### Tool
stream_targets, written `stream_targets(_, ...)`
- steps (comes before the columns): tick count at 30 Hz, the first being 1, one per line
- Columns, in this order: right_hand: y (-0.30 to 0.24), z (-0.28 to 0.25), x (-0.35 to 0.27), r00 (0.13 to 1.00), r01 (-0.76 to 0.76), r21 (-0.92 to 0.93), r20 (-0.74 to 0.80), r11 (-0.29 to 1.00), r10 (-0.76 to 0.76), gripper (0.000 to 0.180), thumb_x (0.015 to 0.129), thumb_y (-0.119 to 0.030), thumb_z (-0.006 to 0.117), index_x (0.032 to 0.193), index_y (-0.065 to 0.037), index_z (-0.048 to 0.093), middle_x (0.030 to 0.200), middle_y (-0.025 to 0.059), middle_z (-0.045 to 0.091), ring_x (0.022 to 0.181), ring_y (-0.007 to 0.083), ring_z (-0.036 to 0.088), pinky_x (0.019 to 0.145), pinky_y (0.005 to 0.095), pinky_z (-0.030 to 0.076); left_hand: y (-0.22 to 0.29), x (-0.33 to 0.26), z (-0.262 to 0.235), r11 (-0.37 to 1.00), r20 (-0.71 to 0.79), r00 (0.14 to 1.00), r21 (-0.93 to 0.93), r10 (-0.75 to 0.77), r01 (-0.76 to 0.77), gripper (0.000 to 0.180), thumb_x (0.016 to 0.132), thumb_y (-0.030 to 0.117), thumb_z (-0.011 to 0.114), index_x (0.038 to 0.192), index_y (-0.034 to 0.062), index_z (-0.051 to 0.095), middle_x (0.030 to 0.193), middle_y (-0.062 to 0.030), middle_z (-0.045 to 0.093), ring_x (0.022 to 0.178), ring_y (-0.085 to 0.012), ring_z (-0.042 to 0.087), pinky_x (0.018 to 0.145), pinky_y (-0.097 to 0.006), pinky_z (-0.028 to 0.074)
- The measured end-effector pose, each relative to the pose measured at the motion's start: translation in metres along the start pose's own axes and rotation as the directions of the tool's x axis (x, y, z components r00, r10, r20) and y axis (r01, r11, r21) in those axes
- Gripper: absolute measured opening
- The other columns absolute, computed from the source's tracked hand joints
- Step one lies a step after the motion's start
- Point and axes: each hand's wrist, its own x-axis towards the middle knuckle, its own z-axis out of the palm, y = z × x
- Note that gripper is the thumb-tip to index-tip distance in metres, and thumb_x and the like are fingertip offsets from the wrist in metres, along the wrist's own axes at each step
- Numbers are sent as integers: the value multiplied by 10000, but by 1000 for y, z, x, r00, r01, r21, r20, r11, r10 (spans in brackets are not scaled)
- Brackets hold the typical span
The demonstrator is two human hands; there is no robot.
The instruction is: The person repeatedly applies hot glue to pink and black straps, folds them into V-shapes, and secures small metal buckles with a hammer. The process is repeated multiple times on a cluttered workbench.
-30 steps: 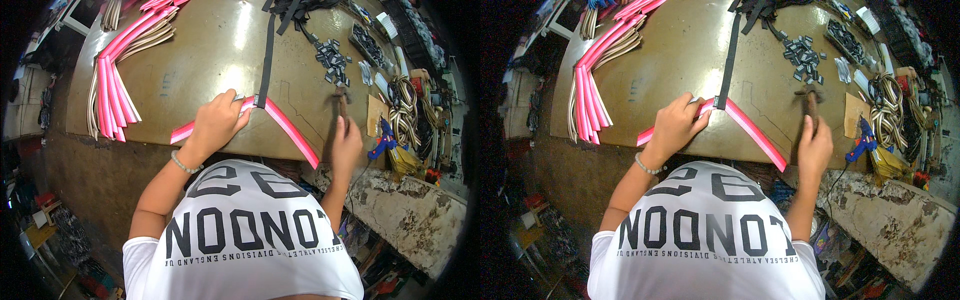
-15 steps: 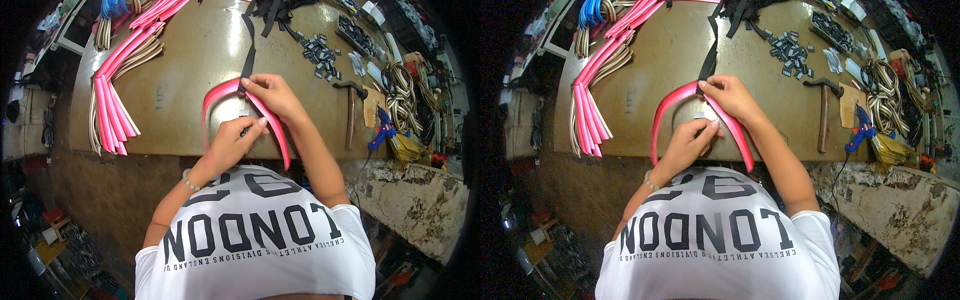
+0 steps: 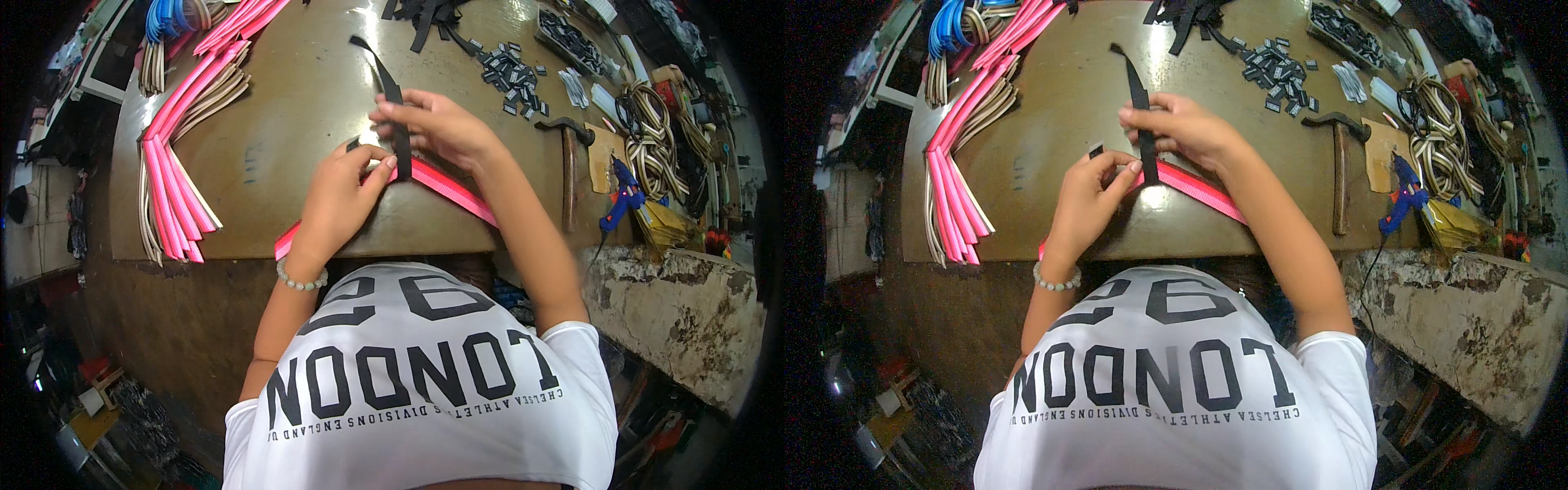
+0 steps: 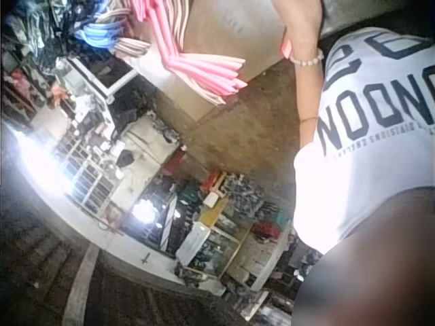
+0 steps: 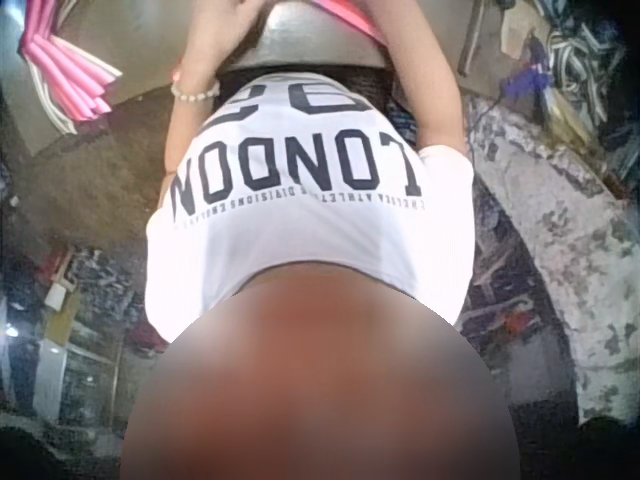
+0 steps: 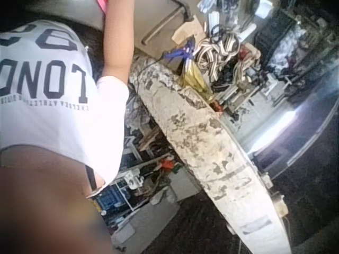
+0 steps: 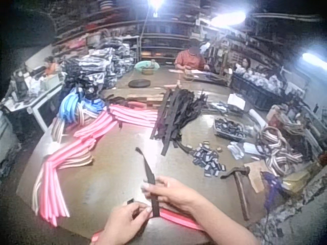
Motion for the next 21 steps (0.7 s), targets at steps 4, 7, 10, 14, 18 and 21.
stream_targets(4, -11, 7, -6, 924, 352, -228, -71, 908, -377, 330, 820, -199, 730, 1138, -125, 679, 1305, 74, 536, 1139, 178, 543, 955, 317, 425, -4, 5, 12, 980, -76, 997, 199, 31, -15, 212, 889, 238, 668, 902, 28, 692, 841, -161, 625, 716, -322, 606, 655, -420, 468)
stream_targets(7, -5, 13, -27, 756, 534, -631, 59, 562, -652, 445, 770, -28, 630, 1164, -223, 699, 1396, 103, 433, 1280, 311, 430, 1047, 407, 371, -11, 7, 16, 974, -145, 989, 228, 19, 14, 189, 868, 215, 686, 852, 27, 673, 792, -153, 612, 715, -326, 608, 649, -427, 466)
stream_targets(10, 17, 21, -39, 825, 360, -719, -51, 594, -562, 467, 781, 49, 572, 1183, -167, 673, 1313, 136, 474, 1222, 358, 473, 1013, 426, 404, -14, 8, 19, 971, -166, 986, 240, 16, 25, 182, 850, 202, 705, 842, 29, 650, 732, -147, 595, 688, -318, 603, 621, -420, 461)
stream_targets(14, 43, 25, -31, 825, 268, -785, -112, 559, -553, 284, 812, 25, 594, 1094, 20, 629, 1075, 197, 562, 1004, 363, 609, 855, 426, 511, -13, 8, 20, 972, -135, 990, 222, -40, 70, 157, 848, 185, 704, 915, 64, 628, 697, -132, 599, 642, -316, 602, 576, -415, 458)
stream_targets(18, 60, 32, -45, 745, 263, -931, 30, 252, -666, 285, 808, 14, 601, 1090, 9, 640, 1038, 176, 584, 987, 353, 603, 843, 434, 513, -11, 4, 23, 964, -134, 991, 263, -5, 41, 144, 865, 164, 676, 986, 110, 620, 709, -111, 616, 644, -315, 622, 560, -417, 465)
stream_targets(21, 67, 39, -62, 700, 274, -947, 79, 166, -710, 276, 795, 10, 606, 1065, 3, 659, 1024, 164, 592, 963, 347, 602, 821, 427, 514, -14, 2, 29, 961, -198, 970, 263, 140, -85, 166, 866, 132, 677, 1027, 131, 634, 722, -121, 618, 645, -297, 622, 572, -388, 474)
